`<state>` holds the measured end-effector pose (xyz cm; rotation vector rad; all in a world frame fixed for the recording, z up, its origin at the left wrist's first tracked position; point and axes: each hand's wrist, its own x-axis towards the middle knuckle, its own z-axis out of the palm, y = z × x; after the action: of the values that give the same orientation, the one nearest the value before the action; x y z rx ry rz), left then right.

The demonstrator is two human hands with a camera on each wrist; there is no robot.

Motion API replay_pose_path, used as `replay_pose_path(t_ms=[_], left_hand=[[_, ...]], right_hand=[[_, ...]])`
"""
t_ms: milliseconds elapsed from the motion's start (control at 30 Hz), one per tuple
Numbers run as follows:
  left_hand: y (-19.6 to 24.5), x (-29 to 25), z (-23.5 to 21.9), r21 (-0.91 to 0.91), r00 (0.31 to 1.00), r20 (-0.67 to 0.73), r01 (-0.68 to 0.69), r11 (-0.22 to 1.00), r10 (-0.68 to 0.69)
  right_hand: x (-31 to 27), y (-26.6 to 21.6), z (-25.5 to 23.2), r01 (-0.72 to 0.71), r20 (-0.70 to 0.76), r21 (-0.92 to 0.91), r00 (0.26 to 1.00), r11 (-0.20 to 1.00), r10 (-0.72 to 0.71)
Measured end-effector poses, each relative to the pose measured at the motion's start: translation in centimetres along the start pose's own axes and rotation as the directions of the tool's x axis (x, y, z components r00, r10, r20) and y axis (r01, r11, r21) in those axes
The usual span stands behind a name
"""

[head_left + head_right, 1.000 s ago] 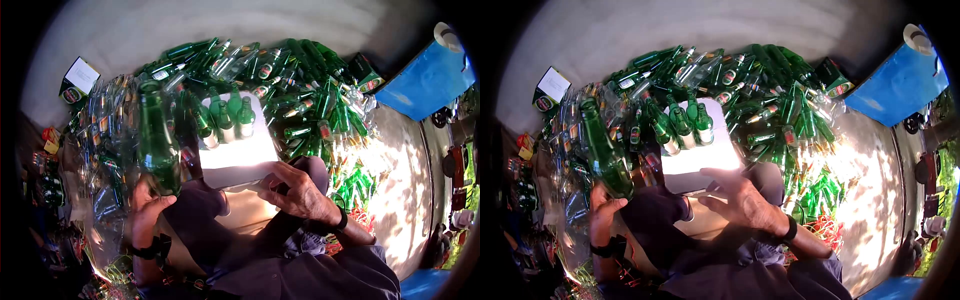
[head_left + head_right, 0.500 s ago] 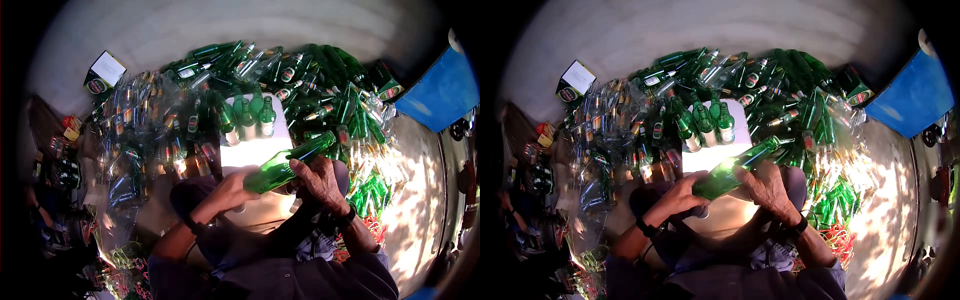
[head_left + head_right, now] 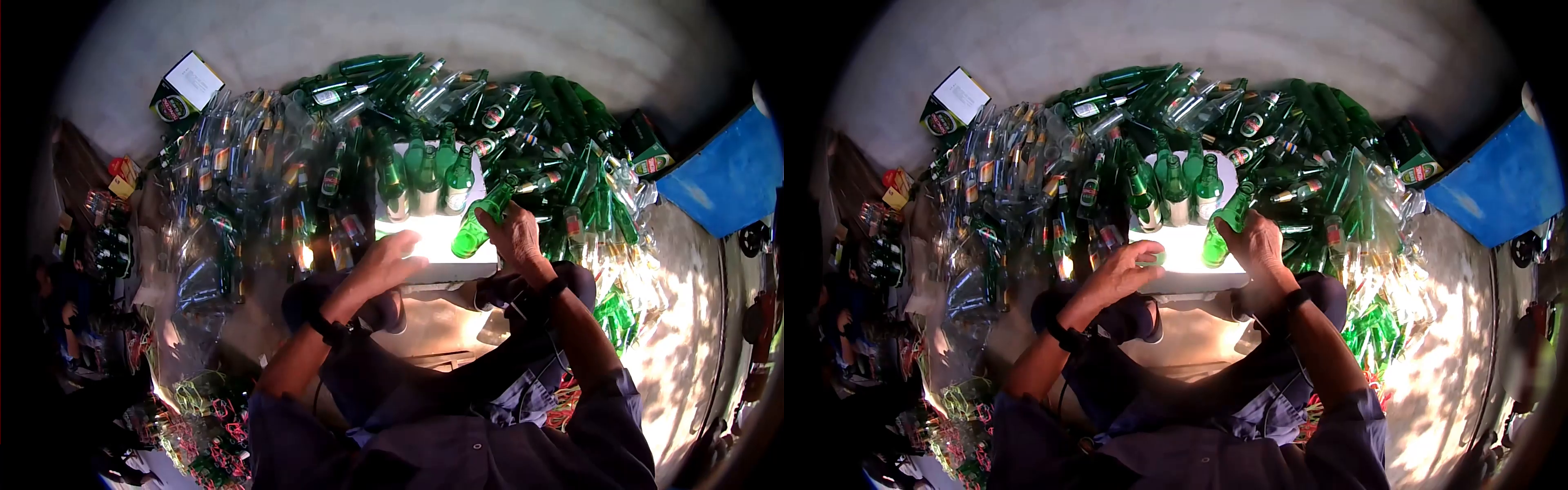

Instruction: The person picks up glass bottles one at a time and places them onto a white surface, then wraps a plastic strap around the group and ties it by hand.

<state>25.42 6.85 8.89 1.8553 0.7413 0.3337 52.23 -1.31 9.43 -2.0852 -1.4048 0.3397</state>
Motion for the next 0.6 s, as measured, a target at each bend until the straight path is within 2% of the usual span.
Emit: replay_pose_path(t_ms=[33,133,200,333,433,567,600], left_hand=[[0.4,0.0,-0.3,-0.038,1.000,-0.009,0.028,0.999,-0.028],[-2.1,0.1,-0.6,-0.067,0.993,-0.007,0.117,0.991,-0.117],[-3.8,0.2,-0.2,-0.245,0.993,0.016,0.118,0.962,-0.118],[-5.3,0.7,0.0,-0.279,0.991,0.053,0.131,0.951,-0.121],[-4.9,0.9,-0.1,-0.317,0.994,0.051,0.113,0.942,-0.102],[-4.4,1.1,-0.2,-0.264,0.986,0.065,0.166,0.950,-0.154],[-4.4,1.1,-0.2,-0.267,0.985,0.069,0.171,0.948,-0.159]], right_hand=[[0.8,0.5,1.0,-0.052,0.027,-0.005,0.998,0.999,0.052],[2.4,1.3,3.7,-0.025,0.027,-0.060,0.999,0.998,0.027],[3.2,1.9,4.8,-0.011,0.061,-0.063,0.998,0.998,0.015],[4.1,3.3,6.5,-0.053,0.120,-0.071,0.991,0.996,0.061],[4.4,4.3,7.8,-0.018,0.024,0.056,1.000,0.998,0.017],[4.5,4.5,7.6,-0.012,0.015,0.133,1.000,0.991,0.010],[4.7,4.9,7.9,-0.064,0.056,0.149,0.997,0.987,0.056]])
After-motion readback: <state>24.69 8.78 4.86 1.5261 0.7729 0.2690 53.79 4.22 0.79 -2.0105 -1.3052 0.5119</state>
